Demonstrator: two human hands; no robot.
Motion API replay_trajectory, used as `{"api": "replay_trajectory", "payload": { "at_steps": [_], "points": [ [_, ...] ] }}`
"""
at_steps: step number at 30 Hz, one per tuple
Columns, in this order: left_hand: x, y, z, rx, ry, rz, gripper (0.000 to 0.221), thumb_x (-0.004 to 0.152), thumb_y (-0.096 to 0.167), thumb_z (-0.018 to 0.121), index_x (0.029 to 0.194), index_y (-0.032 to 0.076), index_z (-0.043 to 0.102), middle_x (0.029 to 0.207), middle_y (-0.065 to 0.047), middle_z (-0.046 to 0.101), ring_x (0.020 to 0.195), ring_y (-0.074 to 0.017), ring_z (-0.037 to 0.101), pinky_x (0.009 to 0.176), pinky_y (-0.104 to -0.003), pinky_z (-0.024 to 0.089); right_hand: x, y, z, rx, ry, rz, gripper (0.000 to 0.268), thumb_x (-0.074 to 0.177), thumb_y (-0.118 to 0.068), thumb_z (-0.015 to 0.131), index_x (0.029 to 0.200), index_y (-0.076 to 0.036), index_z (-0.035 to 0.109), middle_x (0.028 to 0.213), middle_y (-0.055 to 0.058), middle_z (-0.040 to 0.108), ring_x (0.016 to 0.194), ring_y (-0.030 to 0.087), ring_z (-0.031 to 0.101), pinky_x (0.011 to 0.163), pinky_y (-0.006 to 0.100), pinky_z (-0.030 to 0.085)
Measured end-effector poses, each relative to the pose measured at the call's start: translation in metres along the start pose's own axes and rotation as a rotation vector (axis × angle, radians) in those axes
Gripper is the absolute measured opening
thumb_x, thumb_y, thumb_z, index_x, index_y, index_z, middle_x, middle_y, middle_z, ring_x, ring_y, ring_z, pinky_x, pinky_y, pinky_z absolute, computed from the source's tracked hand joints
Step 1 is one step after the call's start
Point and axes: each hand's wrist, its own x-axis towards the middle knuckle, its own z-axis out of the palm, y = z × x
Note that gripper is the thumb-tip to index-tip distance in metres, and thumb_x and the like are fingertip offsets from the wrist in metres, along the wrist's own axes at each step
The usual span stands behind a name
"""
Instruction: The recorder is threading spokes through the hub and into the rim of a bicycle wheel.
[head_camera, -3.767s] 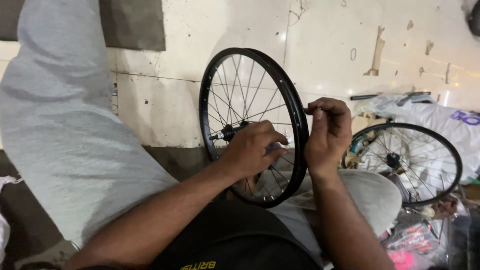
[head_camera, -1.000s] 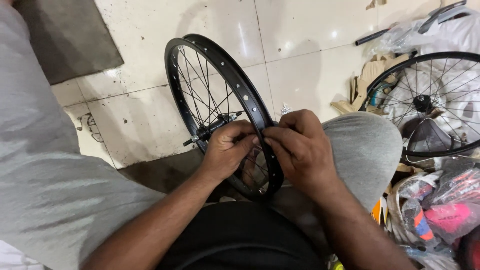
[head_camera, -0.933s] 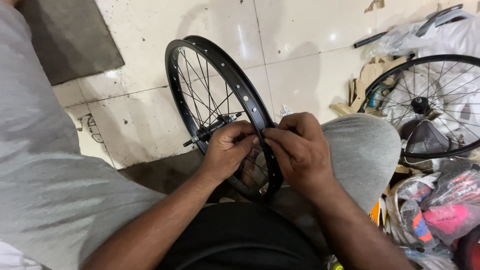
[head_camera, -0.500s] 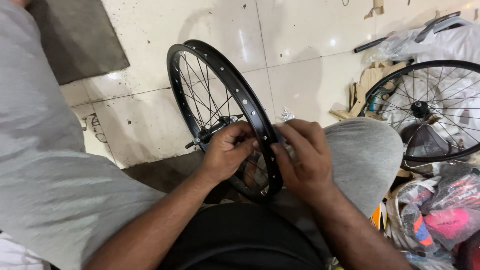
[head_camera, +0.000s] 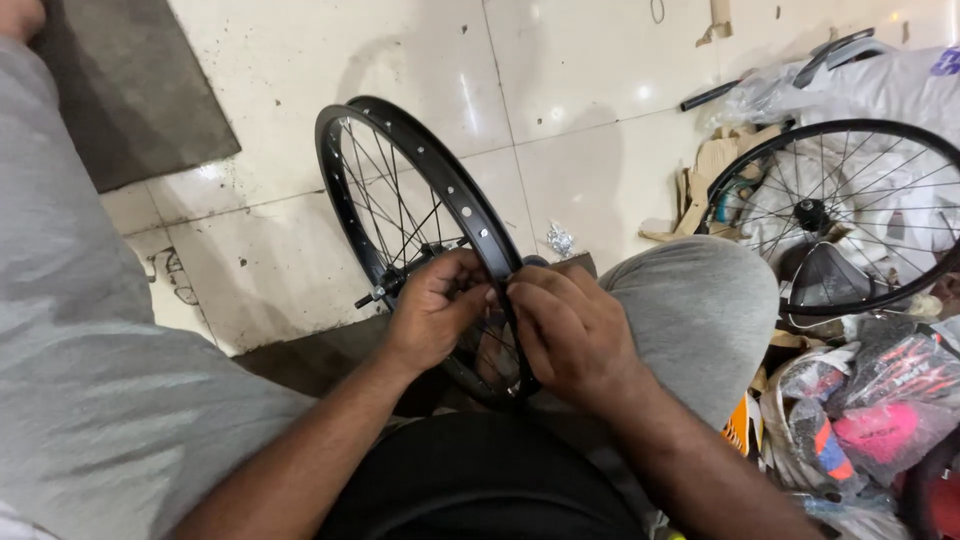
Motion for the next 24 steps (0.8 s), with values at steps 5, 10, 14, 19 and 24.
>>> {"api": "replay_trajectory", "payload": {
  "at_steps": [5, 10, 14, 19, 24],
  "points": [
    [-0.004, -0.002, -0.001, -0.007, 0.020, -0.010, 0.012, 0.104, -0.002, 0.063, 0.115, 0.000, 0.065, 0.101, -0.006, 0.070, 0.091, -0.0118, 0.069, 0.081, -0.027, 0.061, 0.006, -0.005, -0.003, 0.015, -0.006, 0.001, 0.030, 0.090, 0.007, 0.071, 0.115, 0.001, 0.057, 0.113, 0.017, 0.069, 0.095, 0.030, 0.070, 0.077, 0.037, 0.059],
    [0.000, 0.013, 0.001, 0.040, 0.003, -0.048, 0.013, 0.106, 0.002, 0.058, 0.116, 0.000, 0.066, 0.102, -0.006, 0.070, 0.093, -0.0119, 0.069, 0.083, -0.028, 0.061, -0.001, -0.001, 0.003, 0.052, -0.032, 0.008, 0.037, 0.090, 0.007, 0.071, 0.121, -0.002, 0.052, 0.116, 0.017, 0.067, 0.099, 0.031, 0.071, 0.077, 0.038, 0.060],
    [0.002, 0.016, -0.004, 0.041, -0.070, -0.073, 0.017, 0.108, 0.003, 0.055, 0.121, 0.002, 0.065, 0.106, -0.005, 0.070, 0.096, -0.0110, 0.068, 0.085, -0.028, 0.059, -0.008, 0.004, 0.007, 0.037, -0.044, -0.013, 0.043, 0.093, 0.006, 0.071, 0.125, -0.006, 0.045, 0.118, 0.015, 0.069, 0.097, 0.028, 0.071, 0.075, 0.038, 0.058],
    [0.002, 0.017, -0.007, 0.124, -0.091, -0.039, 0.019, 0.103, 0.000, 0.060, 0.122, 0.003, 0.062, 0.109, -0.006, 0.069, 0.103, -0.0123, 0.069, 0.092, -0.030, 0.060, -0.009, 0.003, 0.005, 0.048, -0.067, 0.049, 0.043, 0.093, 0.005, 0.071, 0.125, -0.007, 0.046, 0.118, 0.014, 0.070, 0.098, 0.027, 0.073, 0.077, 0.037, 0.060],
    [0.004, 0.009, -0.008, 0.108, -0.093, -0.013, 0.016, 0.104, 0.003, 0.062, 0.120, 0.004, 0.064, 0.107, -0.005, 0.070, 0.102, -0.0132, 0.071, 0.092, -0.031, 0.063, -0.011, 0.007, 0.008, 0.069, -0.058, 0.012, 0.044, 0.093, 0.006, 0.070, 0.126, -0.006, 0.045, 0.119, 0.016, 0.068, 0.100, 0.028, 0.074, 0.075, 0.035, 0.061]
  ]
}}
